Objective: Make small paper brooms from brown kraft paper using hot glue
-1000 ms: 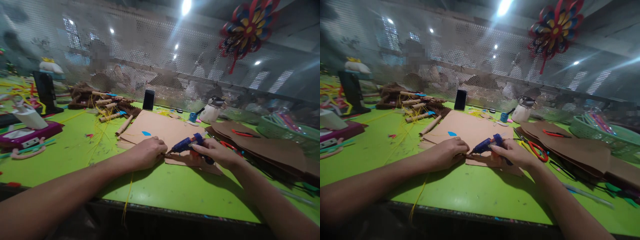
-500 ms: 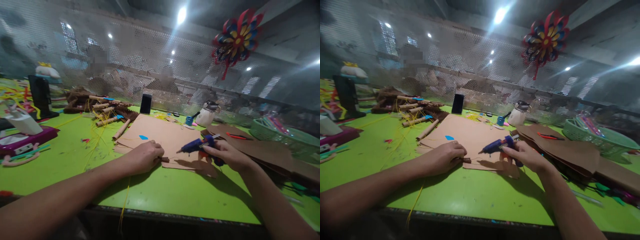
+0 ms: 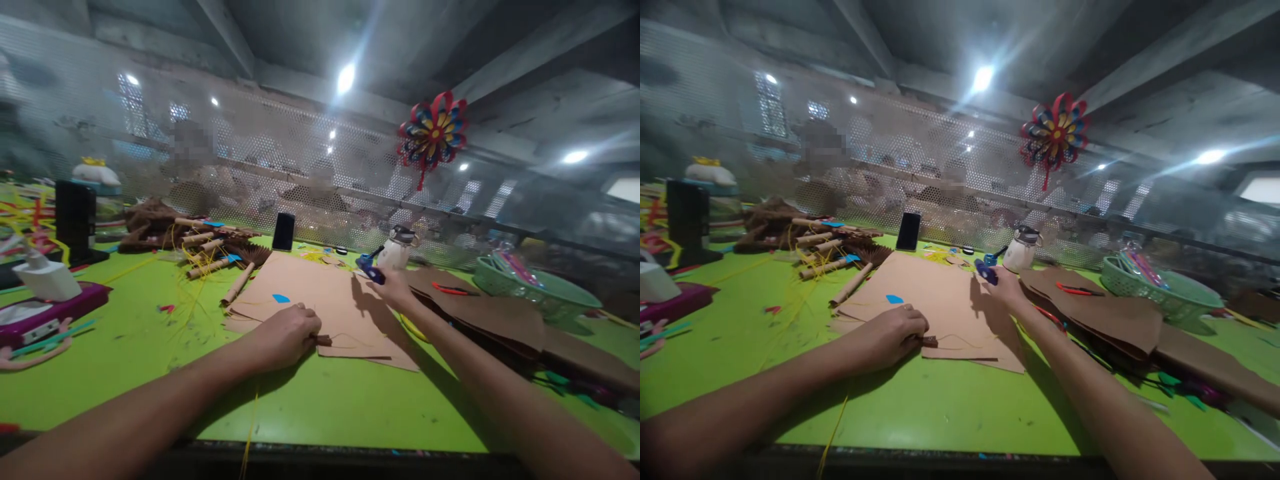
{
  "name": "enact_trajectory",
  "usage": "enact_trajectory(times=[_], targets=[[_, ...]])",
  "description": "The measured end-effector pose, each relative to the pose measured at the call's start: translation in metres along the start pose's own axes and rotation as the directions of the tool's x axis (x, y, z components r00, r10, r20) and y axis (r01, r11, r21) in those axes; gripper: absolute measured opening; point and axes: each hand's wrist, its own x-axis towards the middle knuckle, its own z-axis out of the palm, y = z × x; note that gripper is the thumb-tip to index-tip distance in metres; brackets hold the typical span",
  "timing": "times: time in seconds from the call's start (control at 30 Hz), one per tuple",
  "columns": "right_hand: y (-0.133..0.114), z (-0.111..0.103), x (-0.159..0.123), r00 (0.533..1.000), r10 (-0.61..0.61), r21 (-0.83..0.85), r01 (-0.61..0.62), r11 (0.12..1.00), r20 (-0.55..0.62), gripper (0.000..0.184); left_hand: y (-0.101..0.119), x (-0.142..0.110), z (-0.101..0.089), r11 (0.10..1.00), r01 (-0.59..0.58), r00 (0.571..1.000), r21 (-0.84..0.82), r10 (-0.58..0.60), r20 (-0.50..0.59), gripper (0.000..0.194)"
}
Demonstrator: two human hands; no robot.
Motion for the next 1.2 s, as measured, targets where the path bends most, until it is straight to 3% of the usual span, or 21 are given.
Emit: enact_trajectory(times=[0.2,0.37,0.57,0.67,0.77,0.9,1.03,1.2], targets=[[-0.009,0.041,0.028,0.986,-0.155,-0.051,0.158,0.986,0.067,0.028,0.0,-0.001,0.001,1.0,0.029,1.0,0.005,-0.029,0.012,0.011],[0.009,0.053,0.041,0.974,-0.195,-0.075,0.204,0.976,0.111,0.034,0.001,0.0,0.0,0.999,0.041,0.999,0.016,-0.041,0.02,0.014],[0.018,0.032,0.026,0.963,-0.239,-0.039,0.246,0.969,0.127,0.036,0.003,0.003,-0.003,0.998,0.059,0.995,-0.018,-0.057,0.078,0.012],[-0.004,0.013,-0.005,0.958,-0.278,0.019,0.277,0.961,0.07,0.03,0.004,0.005,-0.004,0.998,0.057,0.994,-0.04,-0.053,0.092,0.012],[-0.039,-0.005,-0.042,0.886,-0.464,0.25,0.444,0.86,0.022,0.02,0.003,0.006,-0.005,0.997,0.045,0.995,-0.059,-0.04,0.09,0.013],[-0.068,-0.013,-0.073,0.807,-0.565,0.346,0.487,0.802,0.173,0.018,0.004,0.007,-0.005,0.997,0.047,0.994,-0.059,-0.041,0.098,0.014],[-0.069,-0.011,-0.078,0.802,-0.538,0.35,0.441,0.826,0.26,0.02,0.005,0.007,-0.007,0.997,0.049,0.993,-0.061,-0.041,0.112,0.014],[-0.073,-0.026,-0.086,0.783,-0.549,0.377,0.432,0.819,0.294,0.018,0.006,0.008,-0.008,0.997,0.063,0.99,-0.05,-0.056,0.127,0.014]])
